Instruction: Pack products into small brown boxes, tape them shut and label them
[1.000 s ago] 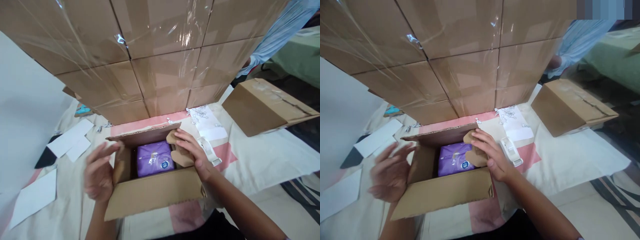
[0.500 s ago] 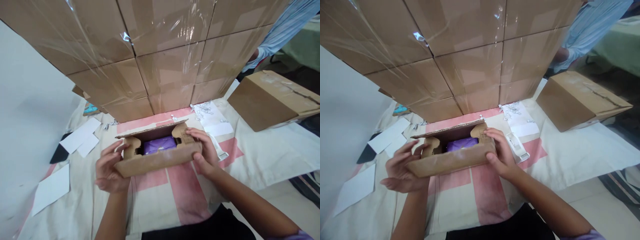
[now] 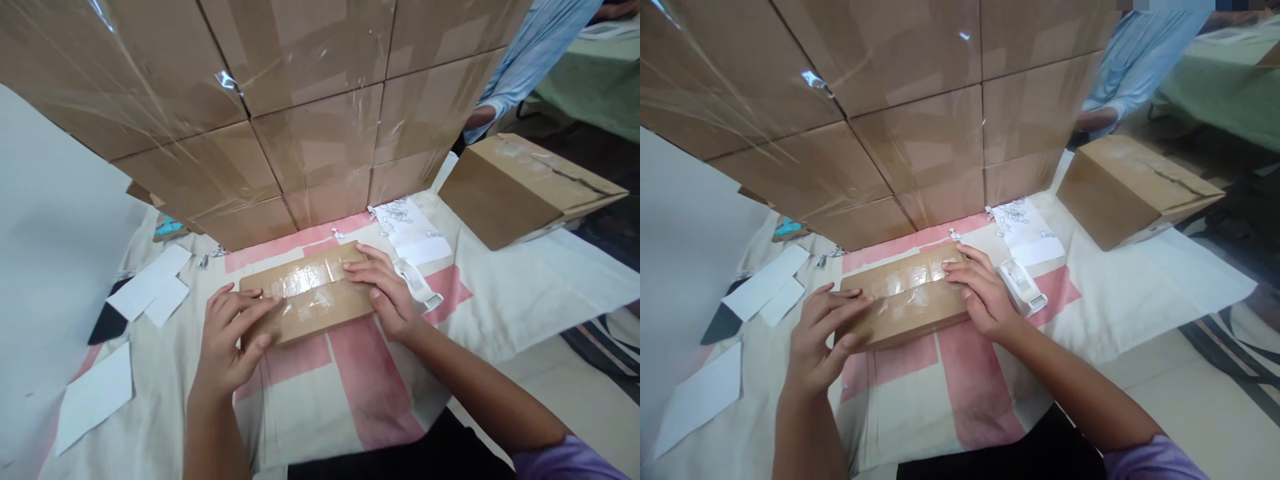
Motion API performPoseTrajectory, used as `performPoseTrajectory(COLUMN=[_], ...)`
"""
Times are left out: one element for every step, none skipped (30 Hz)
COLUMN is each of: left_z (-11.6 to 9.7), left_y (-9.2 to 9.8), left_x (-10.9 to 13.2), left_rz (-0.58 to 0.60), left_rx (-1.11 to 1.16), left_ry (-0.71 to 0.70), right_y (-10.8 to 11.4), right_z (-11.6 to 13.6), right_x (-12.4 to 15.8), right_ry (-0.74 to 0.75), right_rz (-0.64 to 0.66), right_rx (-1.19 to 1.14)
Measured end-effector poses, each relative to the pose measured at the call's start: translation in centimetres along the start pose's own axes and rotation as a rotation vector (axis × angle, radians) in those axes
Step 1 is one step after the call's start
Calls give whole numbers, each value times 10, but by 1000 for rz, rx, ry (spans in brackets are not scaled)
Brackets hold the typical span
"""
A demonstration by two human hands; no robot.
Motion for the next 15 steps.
performPoseTrajectory(left_z=[-4,-7,-12,-18,-24,-31,-37,-44,-50,-56,-62,-70,-78,-90,-104], left_y=[-2,-3,-5,-6,-7,-7,-7,-6,-4,-2,-1,0,-1,-3,-9], left_x=[-1,-3,-4,-5,-6,-7,-7,-6,-6,-4,-2,-1,1,1,1], left_rz=[51,88,111,125,129,125,111,88,59,30,-2,-46,-106,-184,-257], left_rx=[-48,-100,-153,-206,-255,-298,-337,-373,-406,-437,-468,-498,-515,-501,-446], left_ry=[16,37,54,64,67,69,76,90,109,134,160,181,189,169,119], right_y=[1,1,2,2,2,3,5,11,19,31,44,59,73,86,97], right_z=[1,1,1,1,2,3,5,7,8,9,8,5,1,-5,-13], right_x=[-1,-3,-4,-5,-5,-4,-3,-1,2,6,12,18,26,34,43], right_ry=[15,17,14,12,13,21,33,46,57,53,23,-37,-127,-240,-370], right_rz=[0,1,3,6,16,25,26,8,-37,-102,-172,-233,-270,-283,-271], right_rx=[15,24,28,28,25,20,15,14,22,40,69,106,144,172,181])
Point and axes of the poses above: each hand's wrist, its own x-axis away from the middle knuckle, its own y-axis out of the back of the hand, z = x × y, the point moved 6 cm from there along -x, towards the middle knuckle, and after that the axes turned 7 degrees about y, right-handed, at the moved point
